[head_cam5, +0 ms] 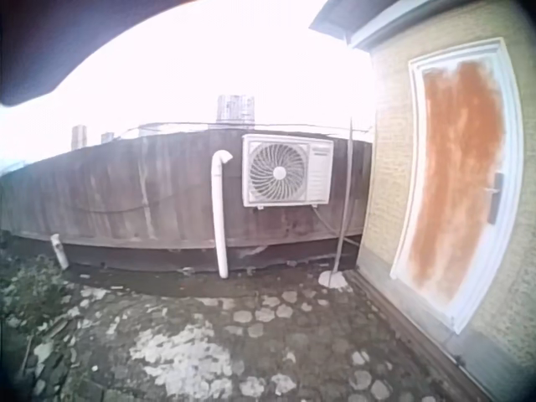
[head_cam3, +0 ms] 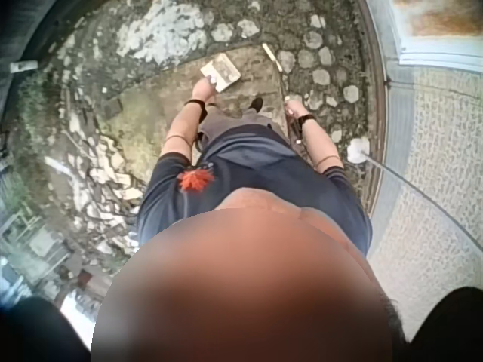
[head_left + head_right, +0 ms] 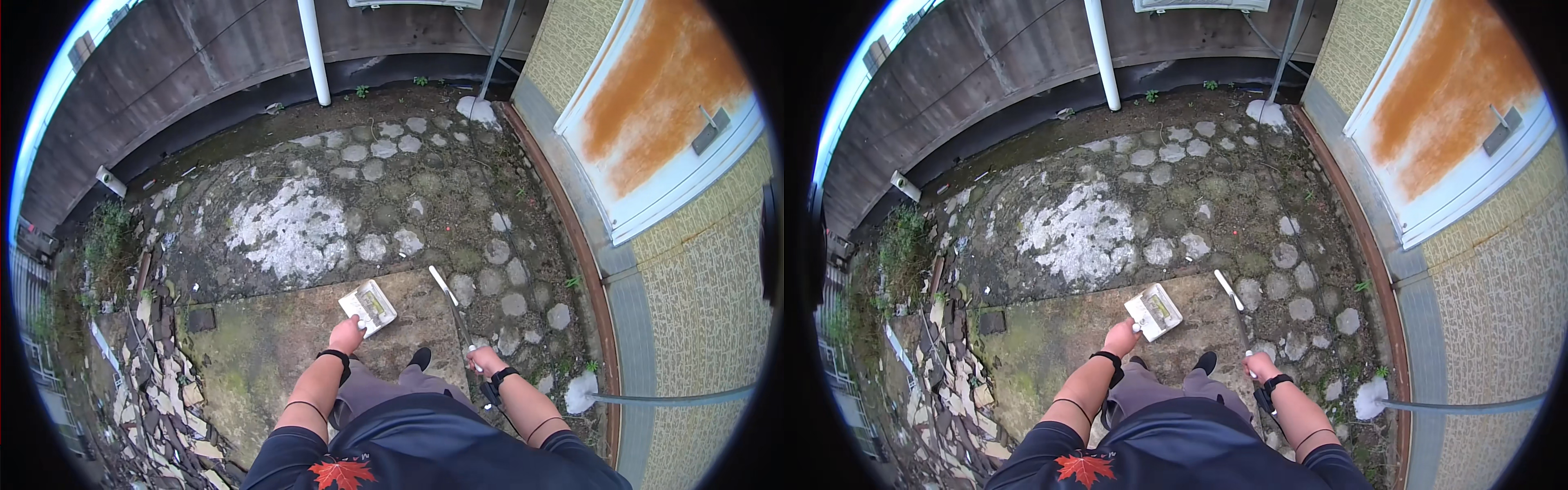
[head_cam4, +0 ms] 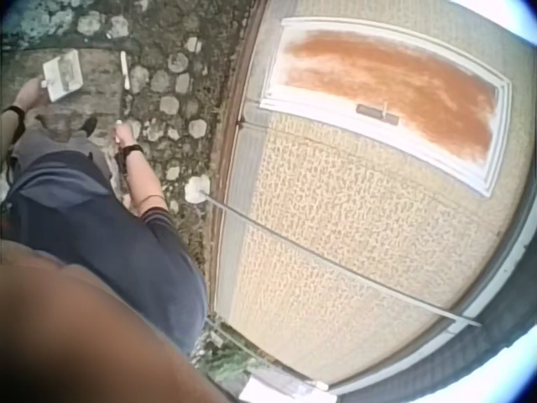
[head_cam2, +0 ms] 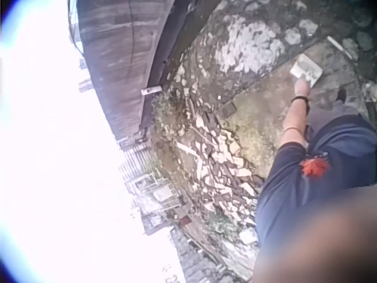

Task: Scraping and gathering debris on a concrete floor using a manual scraper.

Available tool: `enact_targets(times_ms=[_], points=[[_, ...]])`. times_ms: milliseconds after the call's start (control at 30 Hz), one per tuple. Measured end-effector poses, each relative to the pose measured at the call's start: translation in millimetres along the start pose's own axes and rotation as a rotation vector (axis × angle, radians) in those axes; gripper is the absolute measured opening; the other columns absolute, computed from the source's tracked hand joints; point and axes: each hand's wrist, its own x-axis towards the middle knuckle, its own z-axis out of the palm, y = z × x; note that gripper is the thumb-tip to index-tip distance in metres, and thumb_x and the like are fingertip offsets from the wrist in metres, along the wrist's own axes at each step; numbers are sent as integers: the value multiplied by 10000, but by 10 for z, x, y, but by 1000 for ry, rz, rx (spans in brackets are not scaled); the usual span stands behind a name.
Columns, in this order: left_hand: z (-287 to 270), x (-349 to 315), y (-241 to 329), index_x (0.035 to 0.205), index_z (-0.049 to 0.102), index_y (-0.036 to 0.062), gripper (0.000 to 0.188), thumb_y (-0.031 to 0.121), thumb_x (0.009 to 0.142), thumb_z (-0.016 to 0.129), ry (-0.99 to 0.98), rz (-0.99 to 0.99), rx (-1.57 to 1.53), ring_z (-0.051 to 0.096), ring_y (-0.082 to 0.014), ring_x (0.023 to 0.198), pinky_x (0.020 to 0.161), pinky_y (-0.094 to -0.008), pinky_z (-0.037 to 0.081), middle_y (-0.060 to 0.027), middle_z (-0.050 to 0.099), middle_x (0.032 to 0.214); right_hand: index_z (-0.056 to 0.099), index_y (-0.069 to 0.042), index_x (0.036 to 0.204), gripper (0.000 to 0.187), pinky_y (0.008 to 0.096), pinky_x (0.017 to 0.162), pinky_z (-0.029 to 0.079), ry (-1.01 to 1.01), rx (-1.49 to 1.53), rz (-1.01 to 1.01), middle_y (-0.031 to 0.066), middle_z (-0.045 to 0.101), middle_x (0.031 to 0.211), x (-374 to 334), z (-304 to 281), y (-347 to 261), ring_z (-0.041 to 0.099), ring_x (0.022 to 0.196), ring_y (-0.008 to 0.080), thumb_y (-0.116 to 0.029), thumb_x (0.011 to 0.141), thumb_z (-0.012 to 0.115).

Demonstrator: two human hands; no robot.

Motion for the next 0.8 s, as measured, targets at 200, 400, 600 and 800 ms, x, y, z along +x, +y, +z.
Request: enact_targets(times_ms=[200, 400, 600, 800], points=[[-30, 203, -144, 983, 548, 61, 295, 294, 816, 617, 20, -24, -4, 628, -352, 879, 768, -452, 504, -185, 654, 894, 551, -1, 626, 180, 321, 358, 353, -32, 67, -28, 79, 531, 525, 107, 136, -58, 505, 412, 176, -71, 789, 587], [-178, 265, -505, 967, 552, 34, 296, 285, 821, 609, 49, -95, -114, 625, -359, 882, 772, -452, 504, -205, 650, 897, 560, -3, 642, 182, 328, 332, 310, -94, 107, 102, 86, 547, 538, 38, 540, 12, 489, 395, 179, -83, 804, 580], [-263, 320, -693, 980, 549, 33, 315, 302, 829, 605, 58, -80, -107, 627, -363, 863, 756, -461, 506, -199, 651, 884, 539, -35, 583, 258, 321, 338, 297, -52, 7, 115, 72, 521, 509, -13, 769, -142, 446, 368, 170, -119, 823, 580], [-349, 392, -786, 1008, 542, 50, 324, 320, 836, 588, 10, -58, -87, 633, -351, 861, 756, -456, 510, -188, 654, 890, 539, -61, 585, 268, 301, 334, 286, -79, 179, 212, 61, 522, 508, 115, 776, -218, 427, 361, 157, -140, 838, 580]])
